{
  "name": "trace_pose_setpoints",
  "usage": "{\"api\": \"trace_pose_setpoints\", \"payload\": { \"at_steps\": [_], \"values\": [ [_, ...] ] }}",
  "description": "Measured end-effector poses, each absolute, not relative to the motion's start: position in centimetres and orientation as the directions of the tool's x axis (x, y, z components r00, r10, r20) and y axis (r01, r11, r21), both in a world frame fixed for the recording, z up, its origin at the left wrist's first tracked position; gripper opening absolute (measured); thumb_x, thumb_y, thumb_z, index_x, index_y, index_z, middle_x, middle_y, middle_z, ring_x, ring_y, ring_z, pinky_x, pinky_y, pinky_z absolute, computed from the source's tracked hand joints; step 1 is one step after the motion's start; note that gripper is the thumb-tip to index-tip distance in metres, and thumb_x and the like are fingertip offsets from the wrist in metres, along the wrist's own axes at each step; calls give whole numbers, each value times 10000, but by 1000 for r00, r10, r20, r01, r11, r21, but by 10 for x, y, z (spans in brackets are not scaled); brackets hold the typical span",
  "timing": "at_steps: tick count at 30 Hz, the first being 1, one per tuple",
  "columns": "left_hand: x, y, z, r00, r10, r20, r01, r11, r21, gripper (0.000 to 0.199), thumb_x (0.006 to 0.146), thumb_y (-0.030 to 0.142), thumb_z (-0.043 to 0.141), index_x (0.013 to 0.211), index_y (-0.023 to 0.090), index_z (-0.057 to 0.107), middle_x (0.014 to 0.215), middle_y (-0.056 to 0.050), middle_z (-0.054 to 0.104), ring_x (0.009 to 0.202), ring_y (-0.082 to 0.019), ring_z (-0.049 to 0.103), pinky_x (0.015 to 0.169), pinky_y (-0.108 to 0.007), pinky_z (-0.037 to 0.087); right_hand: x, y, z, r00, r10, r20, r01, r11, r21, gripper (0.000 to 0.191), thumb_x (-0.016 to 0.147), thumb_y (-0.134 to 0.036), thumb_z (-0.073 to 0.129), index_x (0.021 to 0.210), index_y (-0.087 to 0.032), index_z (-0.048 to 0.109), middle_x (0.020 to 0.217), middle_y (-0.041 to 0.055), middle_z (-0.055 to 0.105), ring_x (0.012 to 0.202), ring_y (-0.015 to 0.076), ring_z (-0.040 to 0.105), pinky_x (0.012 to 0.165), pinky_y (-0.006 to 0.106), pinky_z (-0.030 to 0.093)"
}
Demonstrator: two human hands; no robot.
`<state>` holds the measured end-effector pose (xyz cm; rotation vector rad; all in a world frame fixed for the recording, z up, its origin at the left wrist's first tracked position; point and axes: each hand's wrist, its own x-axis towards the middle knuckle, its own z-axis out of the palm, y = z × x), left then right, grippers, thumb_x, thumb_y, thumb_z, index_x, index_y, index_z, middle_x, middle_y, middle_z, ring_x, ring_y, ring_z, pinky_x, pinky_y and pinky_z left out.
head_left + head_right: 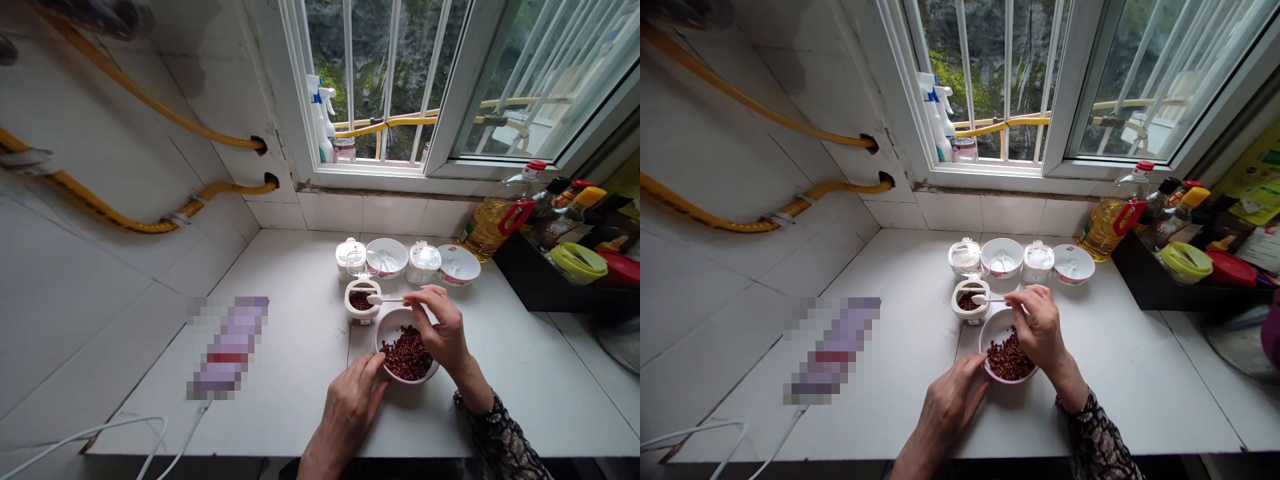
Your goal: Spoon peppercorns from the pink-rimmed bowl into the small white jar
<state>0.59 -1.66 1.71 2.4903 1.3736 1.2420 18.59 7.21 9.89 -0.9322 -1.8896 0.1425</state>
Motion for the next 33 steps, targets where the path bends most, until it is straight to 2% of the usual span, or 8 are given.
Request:
{"api": "trace_pose_setpoints", "payload": {
  "at_steps": [4,10,13,16,20,25,33],
  "values": [
    [6,-17,16,286,723,628,698,-606,380,284,1014,219,405,1281,143,465,1041,-113,686,928,-193,690,764,-280,581,204,71,98,-242,741,627,558,635,-535,147,884,-112,537,874,-226,628,732,14,678,763,201,604,741,349,472],
    [5,-17,17,295,735,611,704,-599,382,279,1011,215,414,1274,137,467,1043,-116,685,927,-195,690,766,-281,581,206,69,87,-461,737,494,597,669,-443,189,858,-76,473,816,-211,600,725,3,692,654,169,571,882,429,411],
    [6,-17,19,290,730,619,707,-599,376,279,1013,213,405,1272,131,470,1036,-119,685,924,-197,691,758,-281,581,200,67,85,-490,766,415,579,642,-503,205,847,-76,455,781,-211,594,702,-1,684,650,164,552,909,434,404],
    [6,-17,20,290,729,620,705,-601,377,276,1015,210,404,1274,138,468,1043,-116,686,941,-195,689,773,-275,576,199,65,86,-420,841,341,567,537,-625,213,831,-96,458,753,-222,612,719,-4,688,717,175,584,920,415,412],
    [5,-17,21,287,738,611,700,-597,393,277,1013,213,414,1282,165,460,1046,-106,686,947,-192,690,780,-274,577,205,66,87,-227,937,265,552,348,-758,185,796,-162,493,715,-223,648,682,11,676,802,211,609,824,368,453],
    [4,-18,20,289,738,609,702,-596,390,273,1010,216,426,1274,162,467,1033,-107,688,929,-194,695,768,-279,584,211,68,90,-75,974,216,487,224,-844,167,781,-233,518,696,-214,661,585,0,632,690,205,602,726,342,456],
    [5,-17,19,287,735,614,705,-596,384,269,1010,213,419,1267,157,476,1037,-106,690,925,-190,697,763,-273,584,210,69,89,-22,996,92,296,94,-951,143,734,-267,545,675,-191,651,555,-9,600,567,161,567,609,290,457]
  ]
}}
